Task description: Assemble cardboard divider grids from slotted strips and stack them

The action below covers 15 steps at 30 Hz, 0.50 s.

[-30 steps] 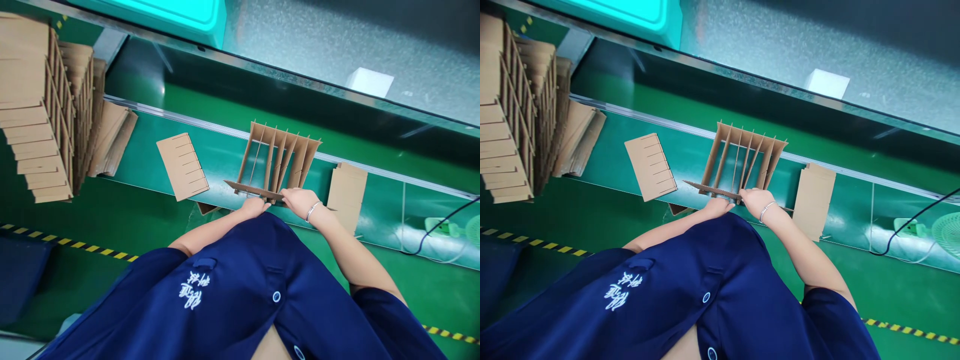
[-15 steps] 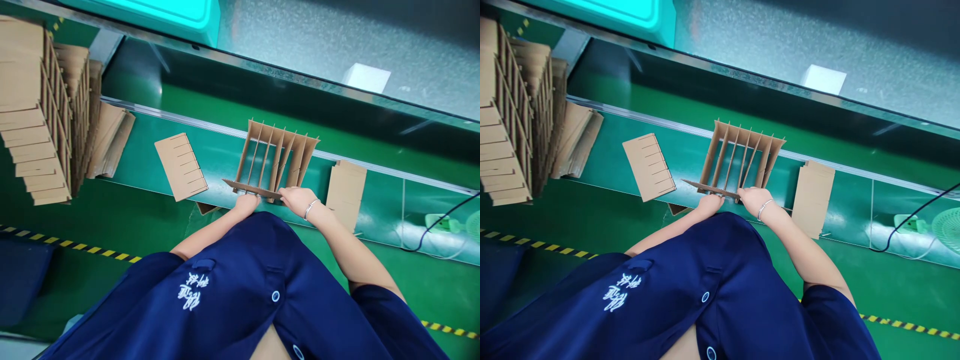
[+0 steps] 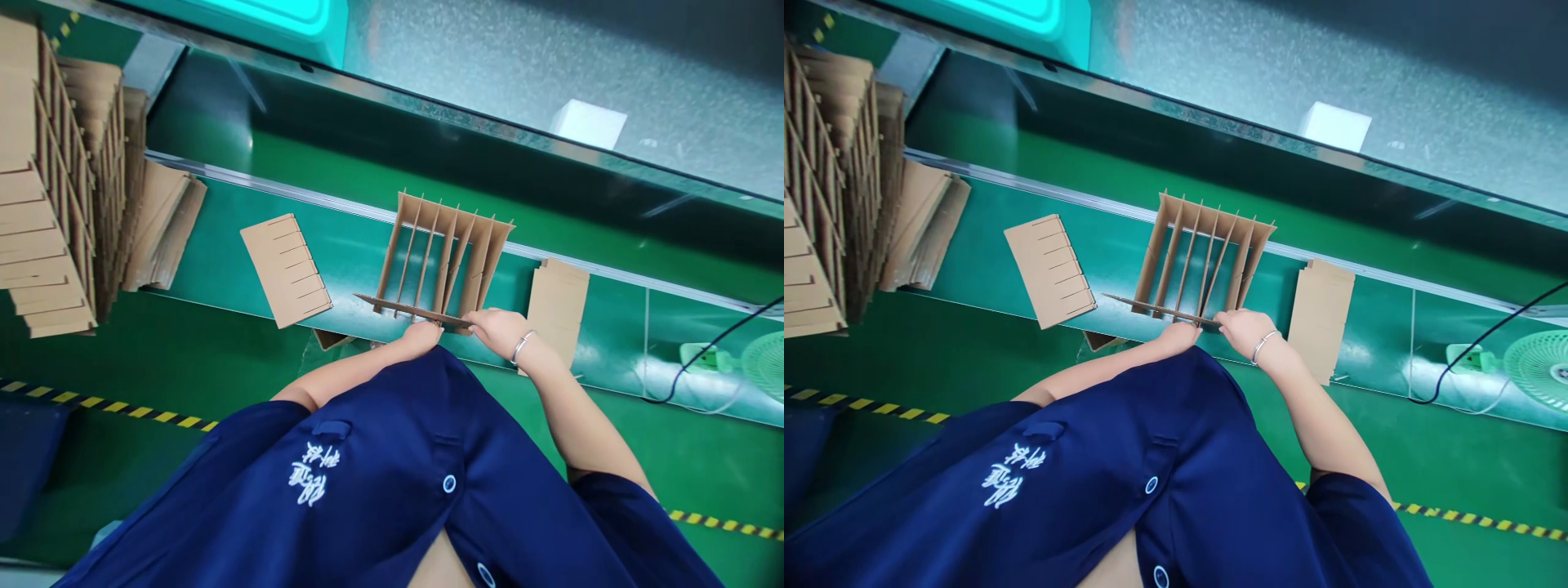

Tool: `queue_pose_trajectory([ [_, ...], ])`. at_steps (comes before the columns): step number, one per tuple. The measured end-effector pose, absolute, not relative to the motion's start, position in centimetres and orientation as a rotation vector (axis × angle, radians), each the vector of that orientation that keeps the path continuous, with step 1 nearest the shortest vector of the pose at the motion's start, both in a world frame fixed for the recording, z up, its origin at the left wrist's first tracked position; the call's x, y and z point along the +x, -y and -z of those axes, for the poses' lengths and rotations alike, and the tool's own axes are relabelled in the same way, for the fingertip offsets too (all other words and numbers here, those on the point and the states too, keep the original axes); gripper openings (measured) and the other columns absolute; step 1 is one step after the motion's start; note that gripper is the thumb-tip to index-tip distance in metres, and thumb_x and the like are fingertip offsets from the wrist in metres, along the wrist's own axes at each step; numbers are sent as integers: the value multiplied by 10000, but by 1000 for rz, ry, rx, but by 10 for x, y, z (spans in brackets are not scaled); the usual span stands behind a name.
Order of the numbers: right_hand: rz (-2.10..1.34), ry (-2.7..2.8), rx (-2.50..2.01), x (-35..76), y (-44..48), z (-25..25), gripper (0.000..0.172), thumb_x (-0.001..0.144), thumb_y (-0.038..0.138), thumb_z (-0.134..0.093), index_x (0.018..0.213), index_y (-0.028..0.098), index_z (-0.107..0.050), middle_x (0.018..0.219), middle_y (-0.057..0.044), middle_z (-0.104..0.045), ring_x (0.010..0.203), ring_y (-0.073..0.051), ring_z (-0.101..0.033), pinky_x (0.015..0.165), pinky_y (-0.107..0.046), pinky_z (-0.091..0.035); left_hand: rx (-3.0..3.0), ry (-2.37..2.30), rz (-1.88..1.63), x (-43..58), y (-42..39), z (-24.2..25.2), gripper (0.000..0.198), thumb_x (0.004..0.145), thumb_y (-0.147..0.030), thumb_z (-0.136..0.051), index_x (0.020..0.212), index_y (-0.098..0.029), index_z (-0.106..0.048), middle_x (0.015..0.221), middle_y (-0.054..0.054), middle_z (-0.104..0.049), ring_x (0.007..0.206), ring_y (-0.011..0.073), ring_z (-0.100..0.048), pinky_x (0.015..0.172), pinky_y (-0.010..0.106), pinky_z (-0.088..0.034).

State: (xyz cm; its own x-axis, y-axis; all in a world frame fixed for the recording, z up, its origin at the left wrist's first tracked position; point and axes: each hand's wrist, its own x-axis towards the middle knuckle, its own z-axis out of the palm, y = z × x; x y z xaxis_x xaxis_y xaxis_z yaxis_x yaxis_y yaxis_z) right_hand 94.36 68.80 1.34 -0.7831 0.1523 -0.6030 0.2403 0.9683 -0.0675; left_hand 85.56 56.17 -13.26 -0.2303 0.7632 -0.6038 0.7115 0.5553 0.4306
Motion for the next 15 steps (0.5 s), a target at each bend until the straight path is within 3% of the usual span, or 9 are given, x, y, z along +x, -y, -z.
queue_pose_trajectory([
  [7,157,-2497,262,943,-688,-9,270,929,262,-336,1078,224,-558,1018,-62,-663,951,-205,-596,632,-258,-434,1093,-1952,-286,849,-549,150,446,933,-401,-245,1051,-107,-559,1000,156,-661,945,250,-626,798,342,-472],
  [15,130,-2476,249,942,-691,-10,274,929,253,-332,1097,217,-545,1028,-74,-661,954,-212,-595,643,-270,-444,783,-1763,-601,843,-542,160,404,895,-451,-336,940,-131,-579,648,36,-660,627,167,-636,635,275,-483],
])
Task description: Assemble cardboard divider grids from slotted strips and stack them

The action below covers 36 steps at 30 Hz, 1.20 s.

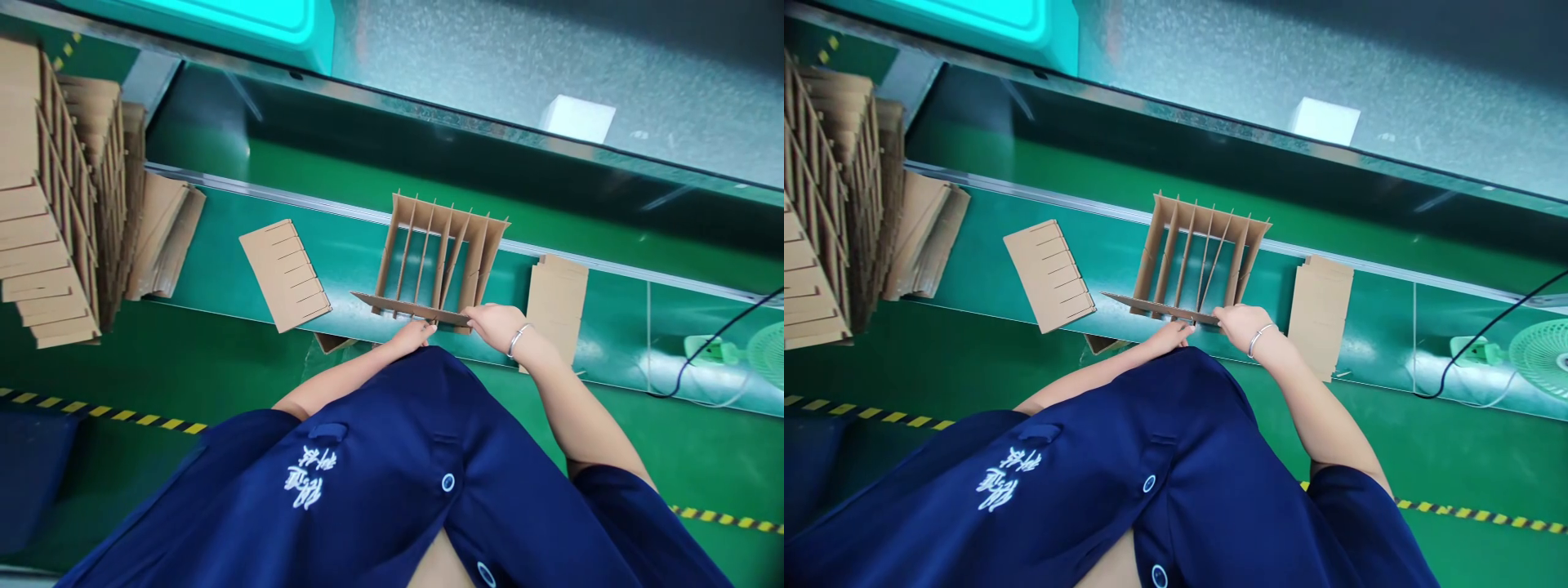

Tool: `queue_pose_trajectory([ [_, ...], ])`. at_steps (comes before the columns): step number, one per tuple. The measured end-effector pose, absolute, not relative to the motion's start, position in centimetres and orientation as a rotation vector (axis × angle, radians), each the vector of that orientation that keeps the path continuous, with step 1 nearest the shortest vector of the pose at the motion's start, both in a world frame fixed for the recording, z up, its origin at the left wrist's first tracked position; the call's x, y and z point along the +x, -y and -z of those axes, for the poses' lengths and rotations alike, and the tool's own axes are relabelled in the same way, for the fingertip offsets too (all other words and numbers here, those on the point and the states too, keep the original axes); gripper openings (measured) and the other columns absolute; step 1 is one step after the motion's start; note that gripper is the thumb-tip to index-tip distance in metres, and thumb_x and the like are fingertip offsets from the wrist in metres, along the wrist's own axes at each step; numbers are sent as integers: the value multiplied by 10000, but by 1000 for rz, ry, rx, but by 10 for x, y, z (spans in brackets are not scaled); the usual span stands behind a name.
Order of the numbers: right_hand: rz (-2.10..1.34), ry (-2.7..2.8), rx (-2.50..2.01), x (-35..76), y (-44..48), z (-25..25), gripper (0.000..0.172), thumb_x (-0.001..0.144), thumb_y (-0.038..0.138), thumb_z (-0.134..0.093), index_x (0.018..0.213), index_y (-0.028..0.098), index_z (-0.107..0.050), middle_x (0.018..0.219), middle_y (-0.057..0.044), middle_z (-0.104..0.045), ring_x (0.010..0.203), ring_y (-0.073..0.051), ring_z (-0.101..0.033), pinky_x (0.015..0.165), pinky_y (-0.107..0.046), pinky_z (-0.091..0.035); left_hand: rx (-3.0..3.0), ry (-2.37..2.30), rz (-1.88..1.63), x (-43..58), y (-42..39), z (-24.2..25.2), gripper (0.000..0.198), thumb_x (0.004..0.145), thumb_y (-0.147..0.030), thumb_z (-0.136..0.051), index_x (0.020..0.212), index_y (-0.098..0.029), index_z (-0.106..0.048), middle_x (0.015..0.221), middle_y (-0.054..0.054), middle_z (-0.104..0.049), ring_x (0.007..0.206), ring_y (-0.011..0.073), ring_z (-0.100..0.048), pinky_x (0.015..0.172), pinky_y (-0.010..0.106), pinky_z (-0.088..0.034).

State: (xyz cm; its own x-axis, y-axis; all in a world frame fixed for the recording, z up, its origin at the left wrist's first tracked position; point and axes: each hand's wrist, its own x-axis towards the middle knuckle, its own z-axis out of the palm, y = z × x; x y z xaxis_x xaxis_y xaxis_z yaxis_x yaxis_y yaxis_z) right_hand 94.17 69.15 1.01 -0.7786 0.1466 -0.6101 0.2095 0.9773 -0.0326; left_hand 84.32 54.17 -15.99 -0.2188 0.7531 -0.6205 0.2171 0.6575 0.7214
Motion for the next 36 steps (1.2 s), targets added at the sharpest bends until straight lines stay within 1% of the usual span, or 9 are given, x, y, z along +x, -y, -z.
queue_pose_trajectory([
  [6,134,-2470,270,940,-692,-12,259,930,256,-338,1083,219,-545,1033,-73,-661,958,-205,-595,651,-263,-443,655,-1797,-643,843,-537,160,434,925,-385,-255,910,-133,-608,624,25,-659,605,140,-628,632,256,-486],
  [11,146,-2469,281,939,-693,-13,256,931,262,-342,1078,218,-547,1031,-75,-661,968,-209,-594,657,-270,-446,765,-1851,-506,843,-536,145,547,938,-409,-176,856,-149,-651,728,40,-697,718,142,-648,695,250,-487],
  [15,158,-2462,288,939,-694,-13,255,933,268,-345,1085,223,-545,1038,-76,-659,978,-204,-592,674,-269,-446,1139,-1963,-262,852,-541,129,403,921,-392,-303,994,-171,-632,956,78,-693,914,208,-634,769,297,-474],
  [17,161,-2467,287,939,-695,-12,255,933,268,-347,1090,225,-543,1043,-74,-658,984,-201,-589,683,-267,-445,1257,-1992,-131,857,-542,124,347,905,-362,-367,1056,-155,-603,1001,115,-675,944,241,-628,781,325,-473],
  [22,159,-2492,280,940,-695,-9,251,930,269,-351,1078,219,-547,1025,-70,-664,969,-210,-593,661,-267,-446,1384,-2060,-21,863,-546,117,372,904,-333,-382,1103,-86,-576,1010,179,-648,906,268,-644,741,333,-491],
  [27,167,-2496,282,939,-696,-9,259,928,265,-348,1087,219,-547,1022,-65,-664,969,-208,-592,667,-266,-445,1401,-2058,62,865,-551,118,427,909,-315,-377,1158,-8,-538,899,209,-665,878,290,-653,718,356,-502],
  [32,164,-2477,301,938,-696,-9,260,927,273,-354,1097,223,-545,1029,-72,-662,966,-196,-592,675,-259,-445,1440,-2051,80,866,-554,118,523,912,-307,-380,1324,15,-387,883,219,-673,849,293,-663,693,370,-513],
  [34,166,-2484,291,938,-696,-9,261,928,267,-350,1094,222,-546,1029,-72,-662,968,-199,-592,676,-263,-445,1463,-2051,65,866,-556,118,517,912,-308,-384,1309,21,-405,860,215,-676,837,298,-665,686,380,-518],
  [36,171,-2486,285,938,-696,-8,266,931,265,-342,1096,223,-546,1029,-73,-661,971,-203,-591,681,-271,-446,1478,-2057,46,865,-559,120,451,912,-290,-387,1228,13,-498,862,216,-675,840,300,-664,691,385,-521],
])
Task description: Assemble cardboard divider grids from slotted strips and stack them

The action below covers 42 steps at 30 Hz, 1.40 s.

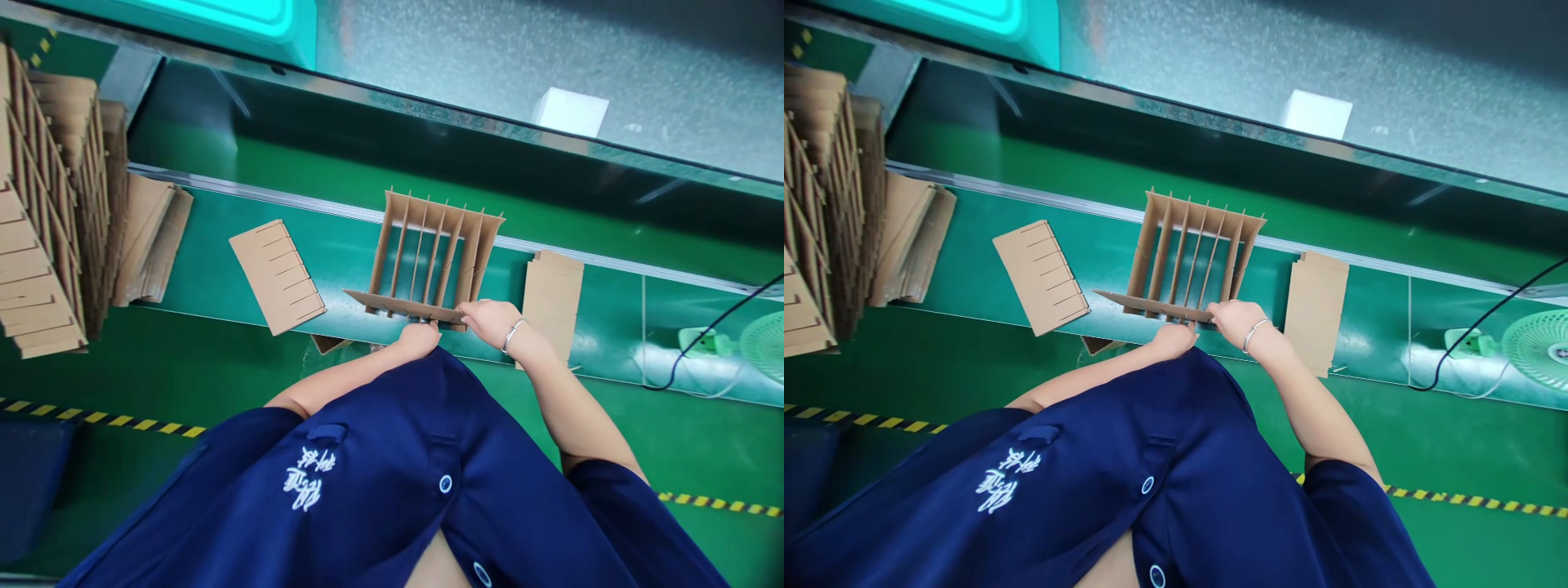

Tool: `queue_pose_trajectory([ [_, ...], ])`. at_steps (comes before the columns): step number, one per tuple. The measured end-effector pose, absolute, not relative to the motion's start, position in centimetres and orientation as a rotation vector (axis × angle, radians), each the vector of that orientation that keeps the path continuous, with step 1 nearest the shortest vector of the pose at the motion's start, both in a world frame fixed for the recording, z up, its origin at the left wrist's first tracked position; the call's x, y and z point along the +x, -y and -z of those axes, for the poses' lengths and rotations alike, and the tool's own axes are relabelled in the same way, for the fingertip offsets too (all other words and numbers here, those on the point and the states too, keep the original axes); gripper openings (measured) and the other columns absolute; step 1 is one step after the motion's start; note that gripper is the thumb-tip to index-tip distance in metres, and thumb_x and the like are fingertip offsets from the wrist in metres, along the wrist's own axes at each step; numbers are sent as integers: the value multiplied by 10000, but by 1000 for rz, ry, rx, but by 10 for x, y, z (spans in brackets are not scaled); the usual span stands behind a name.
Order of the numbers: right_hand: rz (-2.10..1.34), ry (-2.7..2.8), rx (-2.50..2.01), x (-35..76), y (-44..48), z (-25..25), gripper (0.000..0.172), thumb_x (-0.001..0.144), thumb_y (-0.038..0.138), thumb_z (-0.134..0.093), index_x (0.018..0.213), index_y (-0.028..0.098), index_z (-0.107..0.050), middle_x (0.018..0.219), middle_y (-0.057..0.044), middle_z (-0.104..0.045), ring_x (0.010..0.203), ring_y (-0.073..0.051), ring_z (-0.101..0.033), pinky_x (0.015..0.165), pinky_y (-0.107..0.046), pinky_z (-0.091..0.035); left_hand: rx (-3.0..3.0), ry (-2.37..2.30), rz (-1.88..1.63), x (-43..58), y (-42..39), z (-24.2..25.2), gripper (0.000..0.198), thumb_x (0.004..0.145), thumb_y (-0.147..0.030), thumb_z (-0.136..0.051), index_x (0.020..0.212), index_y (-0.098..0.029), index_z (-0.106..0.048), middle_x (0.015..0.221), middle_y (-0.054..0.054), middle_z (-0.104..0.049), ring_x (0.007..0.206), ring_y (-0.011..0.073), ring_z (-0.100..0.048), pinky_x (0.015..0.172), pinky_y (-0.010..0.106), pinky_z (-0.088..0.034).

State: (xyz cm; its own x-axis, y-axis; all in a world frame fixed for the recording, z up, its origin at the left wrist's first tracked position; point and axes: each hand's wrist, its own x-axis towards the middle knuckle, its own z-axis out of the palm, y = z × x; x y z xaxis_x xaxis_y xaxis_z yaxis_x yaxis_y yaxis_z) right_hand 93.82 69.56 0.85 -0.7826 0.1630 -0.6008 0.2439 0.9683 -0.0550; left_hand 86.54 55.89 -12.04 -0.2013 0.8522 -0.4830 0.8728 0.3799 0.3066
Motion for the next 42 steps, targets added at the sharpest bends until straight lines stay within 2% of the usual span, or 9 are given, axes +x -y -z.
queue_pose_trajectory([
  [4,176,-2478,291,939,-696,-9,266,935,265,-338,1101,227,-543,1032,-73,-658,977,-202,-589,689,-273,-443,1477,-2034,39,864,-565,131,309,892,-142,-380,1059,-44,-622,889,196,-675,849,271,-666,708,377,-528],
  [7,180,-2484,286,940,-696,-8,265,933,262,-341,1102,227,-543,1049,-67,-656,984,-201,-583,683,-266,-442,1468,-2047,43,863,-567,140,328,870,-73,-370,1108,-43,-594,874,188,-676,850,259,-666,712,374,-533],
  [13,186,-2481,289,940,-695,-8,264,932,265,-344,1105,223,-539,1050,-74,-654,992,-207,-580,678,-272,-445,1461,-2061,55,861,-561,146,351,862,-61,-358,1138,-16,-570,876,211,-667,858,268,-662,717,396,-533],
  [20,196,-2476,270,938,-696,-7,254,933,260,-348,1100,218,-535,1060,-81,-650,997,-204,-584,680,-267,-448,1442,-2069,87,856,-558,144,310,854,-86,-390,1030,-42,-641,873,206,-667,868,277,-653,733,404,-522],
  [25,188,-2485,291,938,-698,-5,246,930,274,-353,1075,221,-546,1021,-69,-663,970,-205,-597,660,-258,-444,1409,-2117,30,856,-556,142,359,910,-197,-345,1128,-59,-595,849,189,-670,831,266,-660,719,383,-511],
  [31,199,-2484,308,937,-698,-5,253,929,278,-349,1078,219,-545,1008,-74,-665,957,-205,-601,669,-266,-441,1394,-2095,-22,856,-557,141,444,929,-402,-325,1249,-160,-514,897,154,-682,860,262,-658,732,368,-499],
  [34,203,-2495,310,936,-698,-5,263,928,283,-348,1094,222,-542,1024,-78,-661,967,-206,-599,682,-269,-440,1407,-2031,-21,859,-559,141,459,927,-398,-325,1315,-185,-444,902,148,-686,855,273,-659,713,372,-499],
  [42,219,-2536,341,934,-694,-1,266,920,277,-355,1089,215,-551,1021,-77,-665,969,-210,-598,677,-276,-453,1443,-1974,-5,865,-563,138,441,921,-358,-346,1305,-163,-437,931,154,-678,891,276,-651,747,383,-491],
])
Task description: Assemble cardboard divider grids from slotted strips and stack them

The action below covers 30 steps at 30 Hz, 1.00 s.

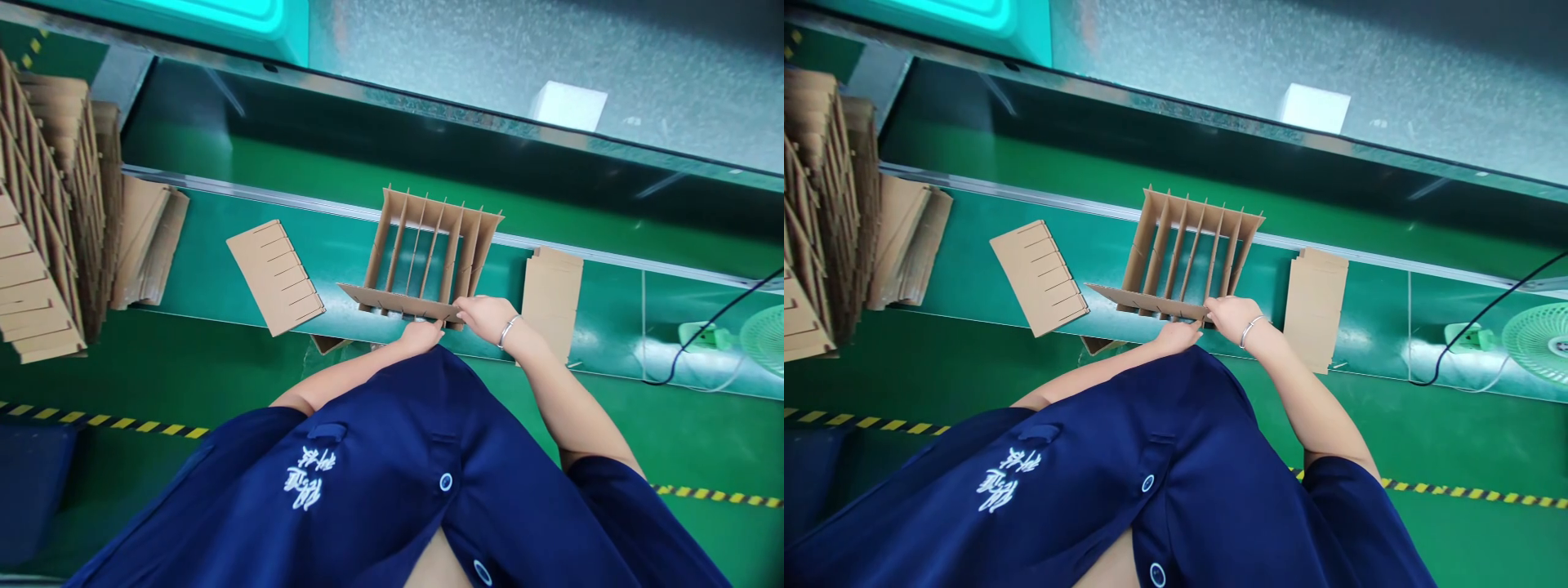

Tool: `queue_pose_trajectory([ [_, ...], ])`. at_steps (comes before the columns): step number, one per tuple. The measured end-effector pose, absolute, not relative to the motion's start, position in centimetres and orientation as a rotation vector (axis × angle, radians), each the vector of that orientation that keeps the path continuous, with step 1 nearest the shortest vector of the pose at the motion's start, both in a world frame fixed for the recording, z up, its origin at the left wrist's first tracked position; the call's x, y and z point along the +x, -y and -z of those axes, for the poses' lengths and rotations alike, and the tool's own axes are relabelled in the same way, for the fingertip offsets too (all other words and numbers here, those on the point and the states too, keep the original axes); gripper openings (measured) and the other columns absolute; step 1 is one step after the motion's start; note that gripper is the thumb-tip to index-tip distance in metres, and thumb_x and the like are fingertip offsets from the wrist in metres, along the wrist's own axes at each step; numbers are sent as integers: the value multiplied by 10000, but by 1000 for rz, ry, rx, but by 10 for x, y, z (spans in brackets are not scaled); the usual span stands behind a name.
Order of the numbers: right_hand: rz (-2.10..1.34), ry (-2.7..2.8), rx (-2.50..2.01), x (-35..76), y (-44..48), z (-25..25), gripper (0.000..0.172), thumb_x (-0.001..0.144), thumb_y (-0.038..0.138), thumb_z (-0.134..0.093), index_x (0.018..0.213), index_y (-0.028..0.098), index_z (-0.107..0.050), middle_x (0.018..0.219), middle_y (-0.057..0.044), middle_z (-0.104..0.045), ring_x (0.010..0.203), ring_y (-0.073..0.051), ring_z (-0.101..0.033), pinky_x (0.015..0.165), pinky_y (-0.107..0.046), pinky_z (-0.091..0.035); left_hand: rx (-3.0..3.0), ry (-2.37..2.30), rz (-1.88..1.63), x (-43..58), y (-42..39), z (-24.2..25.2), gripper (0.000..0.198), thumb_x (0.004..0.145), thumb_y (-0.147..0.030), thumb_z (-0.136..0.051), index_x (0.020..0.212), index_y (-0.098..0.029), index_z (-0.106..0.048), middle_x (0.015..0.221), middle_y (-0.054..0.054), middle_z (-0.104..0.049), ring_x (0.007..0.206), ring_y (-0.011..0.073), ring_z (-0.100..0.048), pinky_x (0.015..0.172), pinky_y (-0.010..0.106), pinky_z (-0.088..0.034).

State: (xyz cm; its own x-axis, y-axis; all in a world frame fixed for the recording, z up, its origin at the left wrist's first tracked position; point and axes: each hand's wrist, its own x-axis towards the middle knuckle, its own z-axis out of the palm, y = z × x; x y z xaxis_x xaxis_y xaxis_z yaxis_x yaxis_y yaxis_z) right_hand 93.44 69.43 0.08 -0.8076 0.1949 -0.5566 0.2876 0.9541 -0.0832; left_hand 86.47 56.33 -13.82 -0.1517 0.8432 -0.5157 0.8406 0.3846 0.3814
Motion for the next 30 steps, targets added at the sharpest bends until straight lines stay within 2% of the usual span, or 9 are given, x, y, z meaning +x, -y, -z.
queue_pose_trajectory([
  [3,303,-2563,352,939,-699,0,276,906,278,-390,1126,218,-545,1072,-69,-654,989,-211,-593,706,-290,-468,1423,-1979,3,862,-562,136,464,919,-348,-349,1346,-170,-387,961,148,-678,907,272,-646,761,379,-489],
  [7,426,-2651,342,962,-718,0,394,846,305,-511,1227,207,-502,1218,-75,-589,1100,-225,-539,833,-328,-462,1420,-1967,19,856,-558,130,393,922,-348,-335,1210,-180,-541,984,131,-679,926,266,-642,779,362,-485],
  [10,445,-2594,396,979,-732,0,329,855,267,-483,1170,209,-558,1163,-62,-623,1054,-209,-568,850,-317,-453,1484,-1848,-42,858,-558,125,371,918,-350,-340,1175,-229,-579,1066,89,-668,993,248,-620,829,342,-475],
  [13,443,-2508,472,985,-734,1,297,881,232,-411,1110,217,-599,1088,-47,-660,978,-190,-602,788,-284,-455,1600,-1618,-170,866,-564,128,402,897,-311,-390,1280,-245,-493,1292,57,-547,1164,203,-521,933,285,-422],
  [16,430,-2481,507,982,-730,2,297,886,237,-397,1094,223,-609,1048,-40,-676,918,-183,-616,732,-265,-444,1630,-1466,-136,876,-574,137,512,869,-301,-439,1361,-172,-381,1461,114,-323,1250,198,-437,983,258,-370],
  [22,391,-2466,529,980,-727,4,291,889,261,-399,1089,241,-609,1038,-32,-678,906,-181,-614,691,-252,-419,1509,-1480,67,890,-587,144,708,844,-329,-460,1432,-80,-153,1505,214,-99,1266,237,-416,932,269,-407],
  [25,387,-2471,533,981,-728,4,283,889,260,-400,1079,244,-610,1028,-27,-681,899,-175,-612,675,-244,-410,1514,-1522,96,892,-587,137,665,860,-316,-419,1434,-122,-146,1478,185,-244,1204,234,-484,886,279,-439],
  [28,381,-2467,531,980,-727,1,272,889,259,-404,1061,243,-615,1008,-24,-686,891,-175,-613,664,-242,-404,1508,-1564,96,891,-584,129,591,874,-314,-380,1409,-133,-204,1323,157,-488,1099,238,-561,814,302,-473],
  [30,376,-2463,529,979,-727,0,271,890,260,-404,1061,245,-614,1006,-23,-686,892,-179,-614,654,-243,-401,1497,-1617,61,890,-581,125,560,872,-318,-376,1383,-128,-250,1239,149,-554,1046,250,-587,767,316,-488],
])
